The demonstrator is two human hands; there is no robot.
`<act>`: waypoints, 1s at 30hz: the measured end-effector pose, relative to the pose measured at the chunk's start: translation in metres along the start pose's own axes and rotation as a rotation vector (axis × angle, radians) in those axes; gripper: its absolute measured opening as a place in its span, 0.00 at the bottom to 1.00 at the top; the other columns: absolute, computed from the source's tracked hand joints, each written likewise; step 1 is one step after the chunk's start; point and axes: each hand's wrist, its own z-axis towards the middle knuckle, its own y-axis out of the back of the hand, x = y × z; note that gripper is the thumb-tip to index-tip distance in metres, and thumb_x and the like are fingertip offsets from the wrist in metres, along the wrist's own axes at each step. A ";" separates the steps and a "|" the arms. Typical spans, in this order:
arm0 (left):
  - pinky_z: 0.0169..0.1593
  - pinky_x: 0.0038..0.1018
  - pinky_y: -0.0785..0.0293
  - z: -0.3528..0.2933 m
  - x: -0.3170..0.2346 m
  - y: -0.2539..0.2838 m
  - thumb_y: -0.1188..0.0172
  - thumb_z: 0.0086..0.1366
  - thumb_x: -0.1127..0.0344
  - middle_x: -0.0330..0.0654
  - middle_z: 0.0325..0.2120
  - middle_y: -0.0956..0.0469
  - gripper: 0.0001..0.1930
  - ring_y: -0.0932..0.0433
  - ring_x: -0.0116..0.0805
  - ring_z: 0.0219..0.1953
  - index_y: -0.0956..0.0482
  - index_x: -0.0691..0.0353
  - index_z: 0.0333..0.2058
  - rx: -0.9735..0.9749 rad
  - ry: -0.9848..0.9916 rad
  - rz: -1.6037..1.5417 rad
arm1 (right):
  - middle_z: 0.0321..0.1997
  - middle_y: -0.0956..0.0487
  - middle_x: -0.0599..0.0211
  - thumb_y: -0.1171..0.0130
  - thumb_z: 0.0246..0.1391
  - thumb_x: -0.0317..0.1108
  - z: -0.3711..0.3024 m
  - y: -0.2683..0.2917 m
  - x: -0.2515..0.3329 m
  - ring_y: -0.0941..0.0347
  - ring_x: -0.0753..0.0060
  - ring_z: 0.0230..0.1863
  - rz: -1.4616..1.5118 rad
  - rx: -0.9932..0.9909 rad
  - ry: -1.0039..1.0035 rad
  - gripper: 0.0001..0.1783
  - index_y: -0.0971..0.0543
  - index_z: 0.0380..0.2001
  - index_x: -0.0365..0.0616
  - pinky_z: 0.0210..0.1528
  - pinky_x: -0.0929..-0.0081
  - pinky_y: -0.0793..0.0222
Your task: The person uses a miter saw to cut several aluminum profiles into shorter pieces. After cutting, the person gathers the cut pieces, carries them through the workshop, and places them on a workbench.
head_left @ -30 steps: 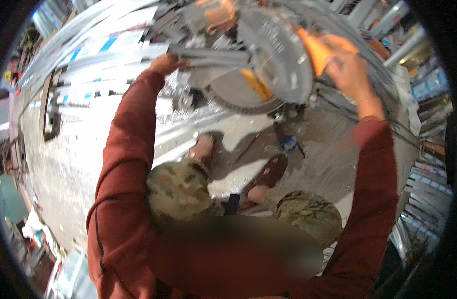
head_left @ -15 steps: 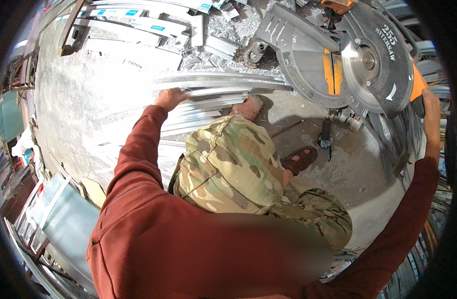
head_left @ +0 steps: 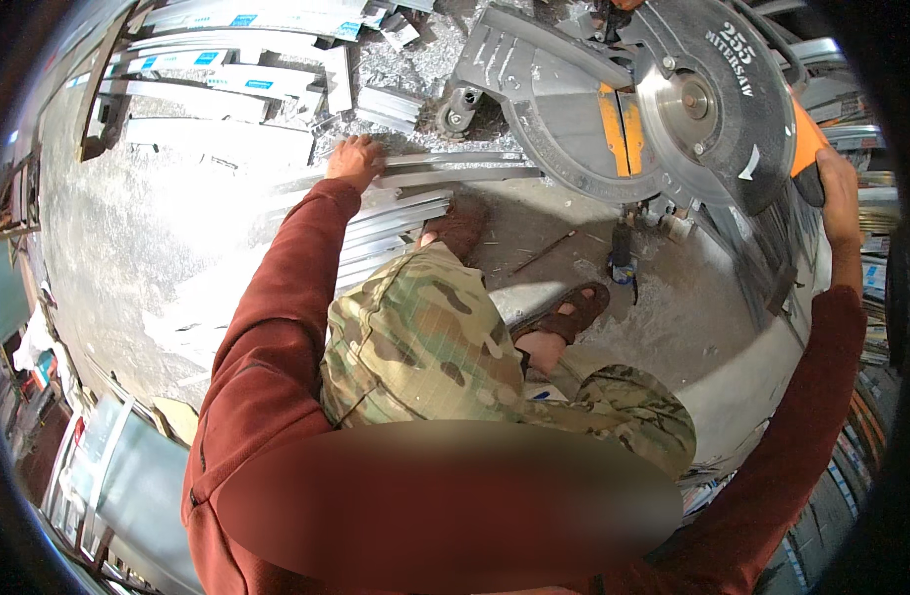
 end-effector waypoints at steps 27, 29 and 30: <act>0.40 0.44 0.26 0.146 -0.071 0.186 0.53 0.57 0.23 0.51 0.25 0.19 0.41 0.19 0.51 0.33 0.18 0.63 0.28 0.117 -0.019 0.091 | 0.47 0.18 0.54 0.54 0.61 0.48 0.004 0.001 0.041 0.23 0.52 0.47 0.062 0.047 -0.024 0.26 0.22 0.46 0.35 0.53 0.66 0.34; 0.40 0.44 0.26 0.169 -0.084 0.190 0.55 0.56 0.21 0.52 0.27 0.19 0.43 0.19 0.51 0.34 0.17 0.63 0.28 0.106 -0.030 0.092 | 0.48 0.19 0.54 0.53 0.60 0.48 0.004 0.004 0.052 0.23 0.53 0.48 0.039 0.084 -0.042 0.26 0.22 0.45 0.33 0.53 0.67 0.34; 0.40 0.43 0.25 0.181 -0.092 0.190 0.53 0.55 0.20 0.53 0.27 0.18 0.43 0.18 0.50 0.34 0.17 0.63 0.29 0.094 -0.062 0.133 | 0.49 0.19 0.53 0.52 0.60 0.48 0.003 0.006 0.055 0.23 0.53 0.49 -0.008 0.093 -0.049 0.26 0.22 0.45 0.33 0.53 0.67 0.34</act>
